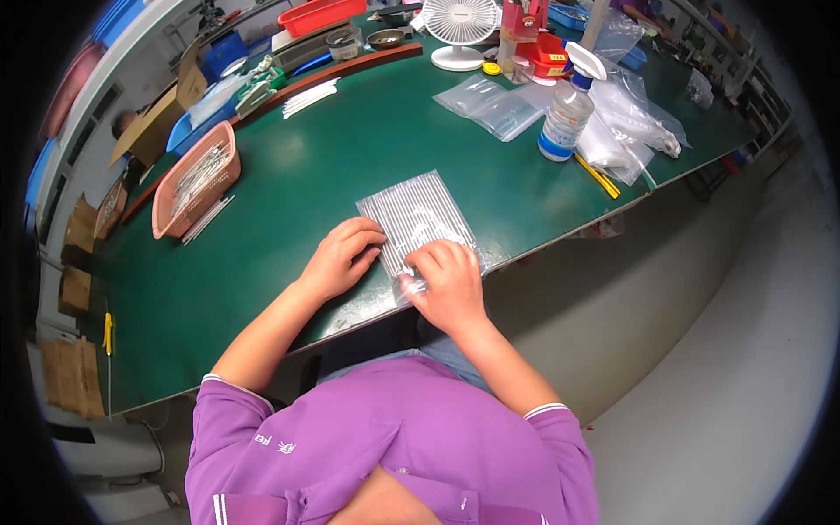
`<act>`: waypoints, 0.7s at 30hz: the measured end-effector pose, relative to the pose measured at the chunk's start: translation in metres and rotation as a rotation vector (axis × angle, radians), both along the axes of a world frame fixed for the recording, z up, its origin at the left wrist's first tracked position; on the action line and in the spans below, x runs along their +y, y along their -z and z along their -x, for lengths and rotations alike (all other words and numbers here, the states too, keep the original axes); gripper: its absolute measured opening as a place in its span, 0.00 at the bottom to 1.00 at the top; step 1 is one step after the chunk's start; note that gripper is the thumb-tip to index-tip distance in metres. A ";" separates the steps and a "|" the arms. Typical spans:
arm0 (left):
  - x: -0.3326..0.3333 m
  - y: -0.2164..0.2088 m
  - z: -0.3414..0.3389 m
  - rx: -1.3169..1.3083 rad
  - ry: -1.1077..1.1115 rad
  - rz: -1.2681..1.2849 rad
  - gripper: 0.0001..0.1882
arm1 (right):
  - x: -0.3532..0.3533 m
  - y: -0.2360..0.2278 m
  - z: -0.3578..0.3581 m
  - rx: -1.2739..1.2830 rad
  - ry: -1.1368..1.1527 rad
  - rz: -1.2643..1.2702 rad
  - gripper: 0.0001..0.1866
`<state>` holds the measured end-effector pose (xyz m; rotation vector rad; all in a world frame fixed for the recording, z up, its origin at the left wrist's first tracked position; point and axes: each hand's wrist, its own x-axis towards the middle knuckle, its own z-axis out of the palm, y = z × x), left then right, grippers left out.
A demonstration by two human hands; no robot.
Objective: The person arranges a bundle of thin white rods on a green workbench, aligns them, and places them into a clear plastic bag. They then seal the bag and place it on the table.
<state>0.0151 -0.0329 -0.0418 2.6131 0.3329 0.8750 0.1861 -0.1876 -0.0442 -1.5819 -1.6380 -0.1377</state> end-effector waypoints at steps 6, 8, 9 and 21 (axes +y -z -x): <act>-0.009 -0.003 -0.011 0.035 -0.034 0.006 0.14 | -0.005 0.004 -0.026 -0.094 0.173 -0.080 0.13; -0.014 -0.005 -0.016 0.073 -0.092 0.023 0.15 | -0.009 0.004 -0.032 -0.068 0.147 -0.046 0.13; -0.016 -0.005 -0.017 0.065 -0.024 0.016 0.15 | -0.010 0.002 -0.033 -0.049 0.125 -0.022 0.14; -0.023 -0.012 -0.006 0.102 -0.132 -0.038 0.19 | -0.053 -0.016 -0.036 0.087 0.071 0.038 0.06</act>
